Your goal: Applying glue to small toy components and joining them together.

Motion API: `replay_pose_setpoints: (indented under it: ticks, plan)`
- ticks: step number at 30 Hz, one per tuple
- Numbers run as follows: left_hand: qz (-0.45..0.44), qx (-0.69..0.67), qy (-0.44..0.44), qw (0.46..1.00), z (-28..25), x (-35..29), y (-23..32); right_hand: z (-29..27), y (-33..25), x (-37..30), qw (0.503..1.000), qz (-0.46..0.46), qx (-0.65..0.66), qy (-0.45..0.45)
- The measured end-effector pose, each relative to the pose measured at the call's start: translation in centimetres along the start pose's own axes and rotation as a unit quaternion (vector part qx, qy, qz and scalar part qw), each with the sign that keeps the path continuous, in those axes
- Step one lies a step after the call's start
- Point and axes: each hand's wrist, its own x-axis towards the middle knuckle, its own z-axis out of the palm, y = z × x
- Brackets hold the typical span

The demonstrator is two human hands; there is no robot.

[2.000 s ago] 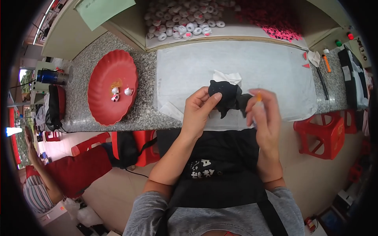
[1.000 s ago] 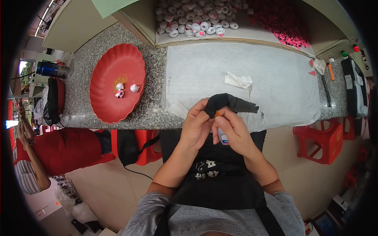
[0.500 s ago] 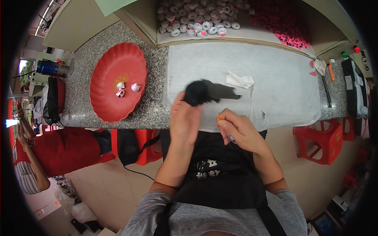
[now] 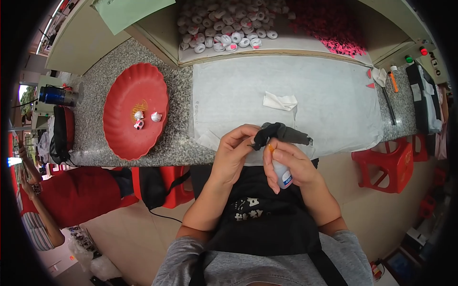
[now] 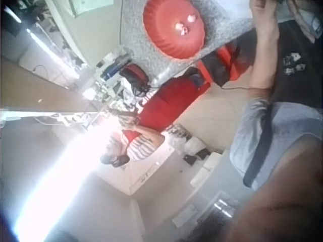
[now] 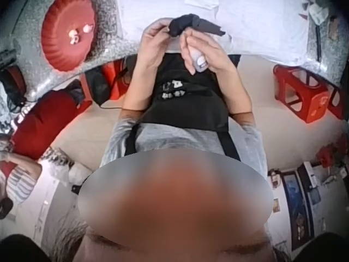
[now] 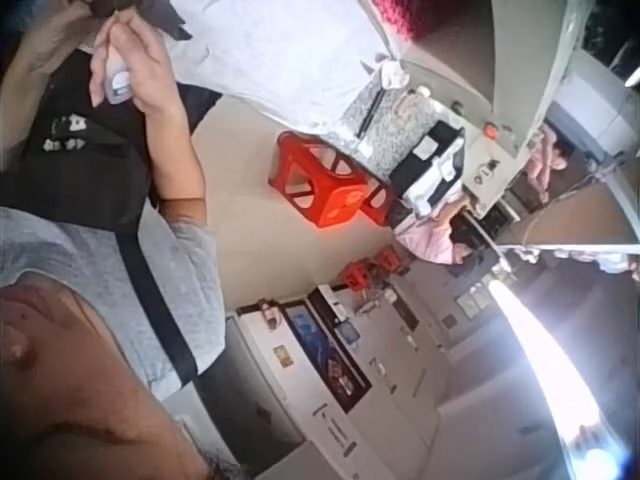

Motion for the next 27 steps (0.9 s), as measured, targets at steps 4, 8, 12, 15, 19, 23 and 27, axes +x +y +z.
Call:
replay_pose_setpoints:
  ticks: [4,8,12,15,19,23,27]
  plan:
    - [-0.024,-0.055,-0.029,0.998,-0.4,-0.1,-0.4,0.2,0.5,0.0,0.998,0.021,0.056,0.013]
    - [-0.029,-0.041,-0.009,0.999,-0.5,-0.3,-0.2,0.4,0.9,0.3,0.998,0.034,0.056,0.015]
    - [-0.042,-0.057,-0.026,0.997,-0.6,-0.3,-0.4,0.3,1.2,0.3,0.993,0.045,0.113,-0.004]
    - [-0.029,-0.055,-0.021,0.998,-0.4,-0.1,-0.7,0.2,1.2,0.5,0.99,0.039,0.13,-0.04]
    - [0.003,-0.078,-0.031,0.996,-0.2,-0.2,-0.7,0.4,1.5,0.9,0.983,0.044,0.163,-0.07]
    - [0.014,-0.058,-0.033,0.998,-0.5,0.0,-0.6,0.4,1.3,1.0,0.98,0.042,0.181,-0.074]
    - [0.101,-0.168,0.016,0.98,-1.7,0.8,2.1,0.2,1.4,0.5,0.987,0.064,0.134,-0.066]
